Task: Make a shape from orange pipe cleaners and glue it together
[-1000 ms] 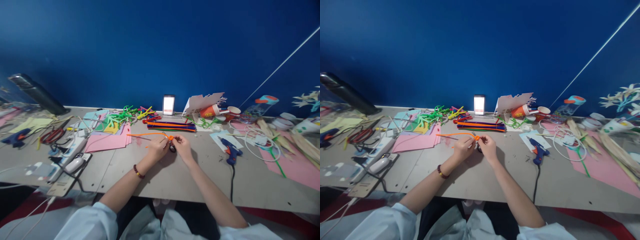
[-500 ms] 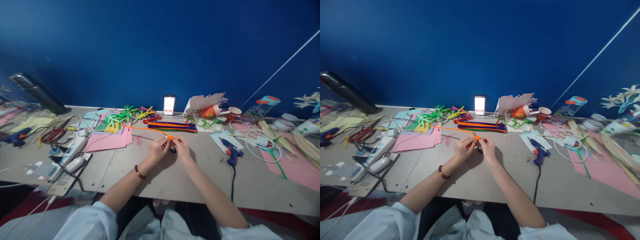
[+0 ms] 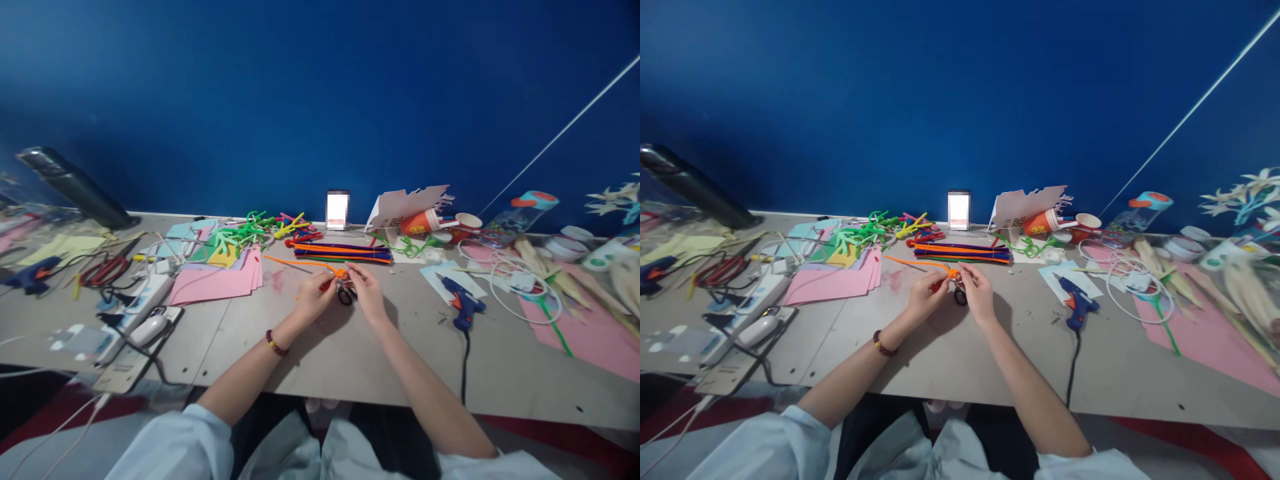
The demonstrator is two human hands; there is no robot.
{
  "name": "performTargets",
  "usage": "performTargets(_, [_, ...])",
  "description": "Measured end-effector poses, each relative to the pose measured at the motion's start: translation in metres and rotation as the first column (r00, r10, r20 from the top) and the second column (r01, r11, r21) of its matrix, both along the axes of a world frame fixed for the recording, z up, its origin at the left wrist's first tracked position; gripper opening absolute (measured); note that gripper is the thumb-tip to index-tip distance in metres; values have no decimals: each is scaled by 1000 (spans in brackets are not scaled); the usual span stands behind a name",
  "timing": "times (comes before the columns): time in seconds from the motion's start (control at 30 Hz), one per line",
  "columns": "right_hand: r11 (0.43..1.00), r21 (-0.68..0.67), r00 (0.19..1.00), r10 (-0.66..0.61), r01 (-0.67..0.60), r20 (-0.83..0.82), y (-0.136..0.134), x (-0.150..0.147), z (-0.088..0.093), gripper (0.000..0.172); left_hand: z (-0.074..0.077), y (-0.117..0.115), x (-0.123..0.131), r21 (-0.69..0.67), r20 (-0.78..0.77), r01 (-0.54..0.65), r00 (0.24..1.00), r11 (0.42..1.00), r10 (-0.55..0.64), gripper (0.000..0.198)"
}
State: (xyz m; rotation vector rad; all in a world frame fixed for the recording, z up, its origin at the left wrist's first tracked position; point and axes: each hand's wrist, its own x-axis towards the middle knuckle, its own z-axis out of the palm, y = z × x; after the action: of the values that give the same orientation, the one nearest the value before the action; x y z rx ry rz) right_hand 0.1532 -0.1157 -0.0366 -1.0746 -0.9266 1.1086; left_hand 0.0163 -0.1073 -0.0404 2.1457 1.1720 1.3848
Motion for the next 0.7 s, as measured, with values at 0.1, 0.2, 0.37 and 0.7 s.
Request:
performTargets(0.1, [998,55,993,10,-16,114,-2,1,0,31,-4,2,0,86,-96,-8,995,996,16,20])
performTargets(0.2, [994,110,974,-19,-6,226,-3,1,-1,29,-8,4,-1,178,-137,-30,989,984,55,19])
performTargets(0.37, [985,170,959,-42,-6,280,-5,1,-3,27,-8,4,-1,229,-112,-57,990,972,84,18])
performTargets(0.7, [980,199,959,-53,-4,278,-8,-3,-2,24,-2,0,-2,150,-23,-74,997,986,78,20])
